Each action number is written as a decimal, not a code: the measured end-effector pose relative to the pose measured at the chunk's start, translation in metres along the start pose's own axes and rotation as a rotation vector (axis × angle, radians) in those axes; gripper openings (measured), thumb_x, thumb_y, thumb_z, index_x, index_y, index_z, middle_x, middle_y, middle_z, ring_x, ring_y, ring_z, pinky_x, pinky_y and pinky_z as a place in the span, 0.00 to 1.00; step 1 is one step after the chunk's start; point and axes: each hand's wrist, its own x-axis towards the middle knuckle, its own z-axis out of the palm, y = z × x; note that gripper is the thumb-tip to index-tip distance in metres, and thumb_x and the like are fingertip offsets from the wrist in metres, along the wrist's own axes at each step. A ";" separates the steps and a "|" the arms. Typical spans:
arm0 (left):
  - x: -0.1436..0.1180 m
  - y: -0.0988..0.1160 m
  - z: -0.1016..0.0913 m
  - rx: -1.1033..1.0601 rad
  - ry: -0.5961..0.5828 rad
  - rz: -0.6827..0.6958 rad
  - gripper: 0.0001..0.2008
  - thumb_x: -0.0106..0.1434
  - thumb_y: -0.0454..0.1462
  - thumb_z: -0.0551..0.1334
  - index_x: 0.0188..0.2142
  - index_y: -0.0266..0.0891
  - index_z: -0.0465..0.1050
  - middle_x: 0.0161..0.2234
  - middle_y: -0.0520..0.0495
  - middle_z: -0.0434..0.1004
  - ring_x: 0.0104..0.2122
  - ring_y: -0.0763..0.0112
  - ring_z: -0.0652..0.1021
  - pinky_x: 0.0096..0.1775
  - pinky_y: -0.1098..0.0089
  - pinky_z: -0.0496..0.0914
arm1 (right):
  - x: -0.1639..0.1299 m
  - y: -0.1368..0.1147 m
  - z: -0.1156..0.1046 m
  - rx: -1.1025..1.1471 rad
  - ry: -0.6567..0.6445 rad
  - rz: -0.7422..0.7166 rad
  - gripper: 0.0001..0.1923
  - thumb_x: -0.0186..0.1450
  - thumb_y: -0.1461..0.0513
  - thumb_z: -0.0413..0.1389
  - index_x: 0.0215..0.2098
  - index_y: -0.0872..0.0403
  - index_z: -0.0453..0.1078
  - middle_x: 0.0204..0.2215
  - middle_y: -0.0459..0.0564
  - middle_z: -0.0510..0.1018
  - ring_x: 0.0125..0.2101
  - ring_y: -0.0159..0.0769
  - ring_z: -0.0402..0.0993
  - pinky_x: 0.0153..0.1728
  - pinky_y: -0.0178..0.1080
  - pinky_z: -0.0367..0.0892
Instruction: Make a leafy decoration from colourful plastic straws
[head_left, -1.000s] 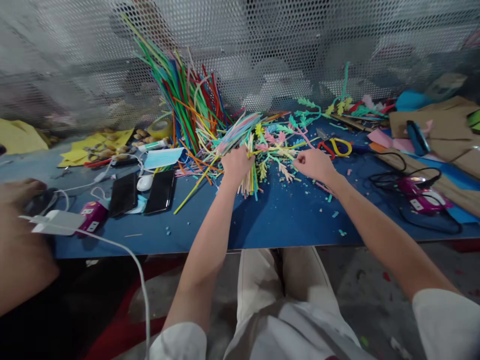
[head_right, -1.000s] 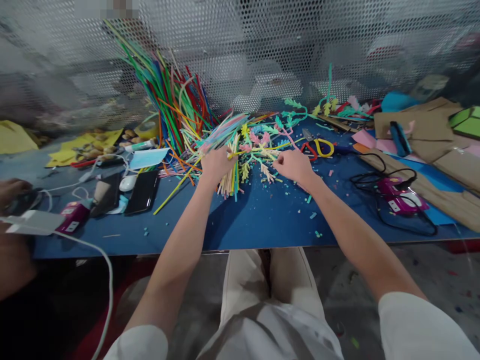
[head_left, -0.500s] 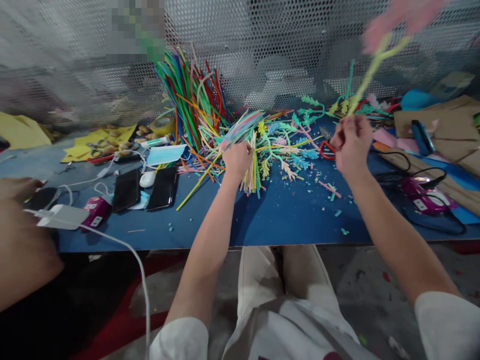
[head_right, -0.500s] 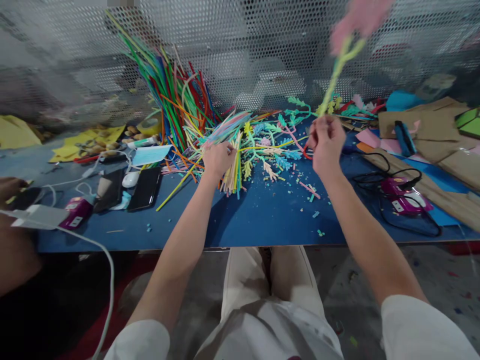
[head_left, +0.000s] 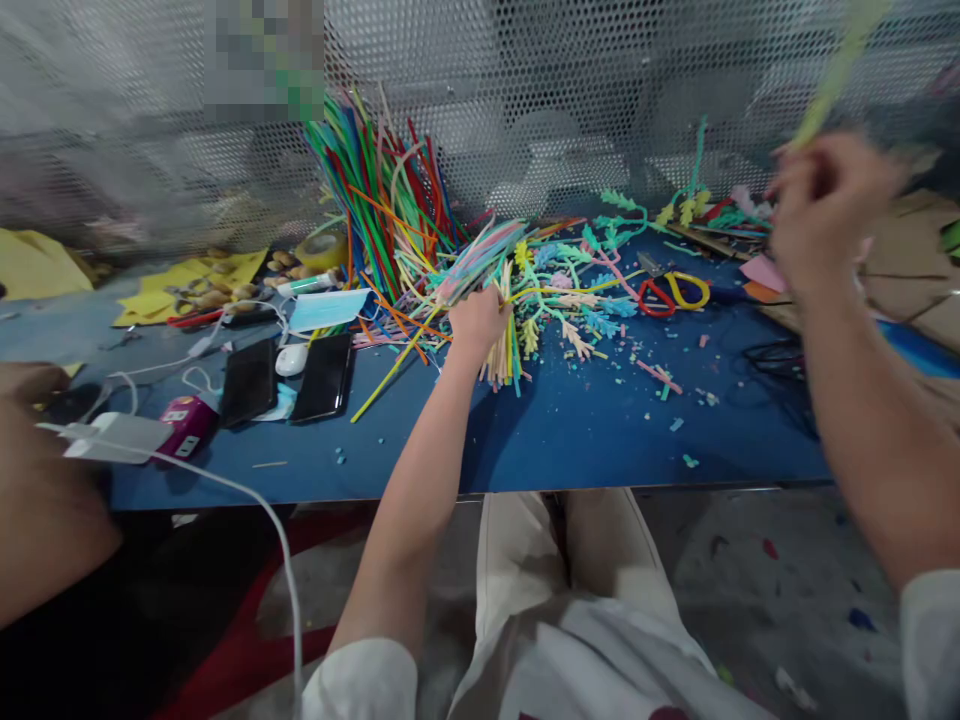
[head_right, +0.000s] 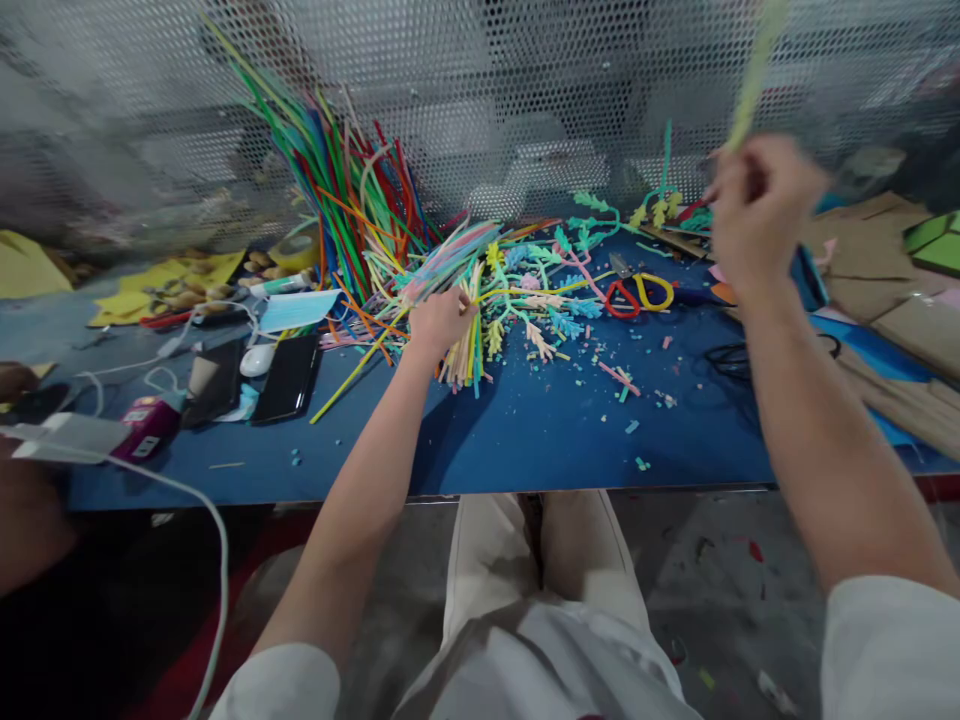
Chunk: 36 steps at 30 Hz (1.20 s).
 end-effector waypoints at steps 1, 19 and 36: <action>0.000 0.000 0.000 0.004 0.000 0.003 0.18 0.76 0.48 0.59 0.56 0.44 0.79 0.51 0.35 0.86 0.51 0.43 0.84 0.50 0.53 0.76 | 0.002 -0.011 0.008 -0.072 -0.014 0.053 0.38 0.82 0.58 0.27 0.67 0.66 0.73 0.61 0.79 0.76 0.60 0.57 0.76 0.51 0.56 0.67; 0.002 0.000 0.003 0.023 0.005 0.023 0.18 0.77 0.47 0.59 0.57 0.43 0.78 0.50 0.33 0.85 0.52 0.41 0.84 0.51 0.51 0.75 | 0.038 -0.055 0.126 -0.248 -0.415 0.017 0.21 0.71 0.53 0.59 0.52 0.58 0.84 0.52 0.67 0.85 0.50 0.58 0.82 0.48 0.52 0.73; -0.003 0.003 -0.002 0.067 -0.006 0.036 0.19 0.77 0.48 0.58 0.57 0.41 0.77 0.50 0.33 0.86 0.52 0.44 0.84 0.50 0.55 0.76 | 0.047 -0.043 0.130 -0.078 -0.193 0.106 0.19 0.75 0.53 0.57 0.49 0.57 0.85 0.49 0.68 0.84 0.51 0.60 0.80 0.49 0.53 0.71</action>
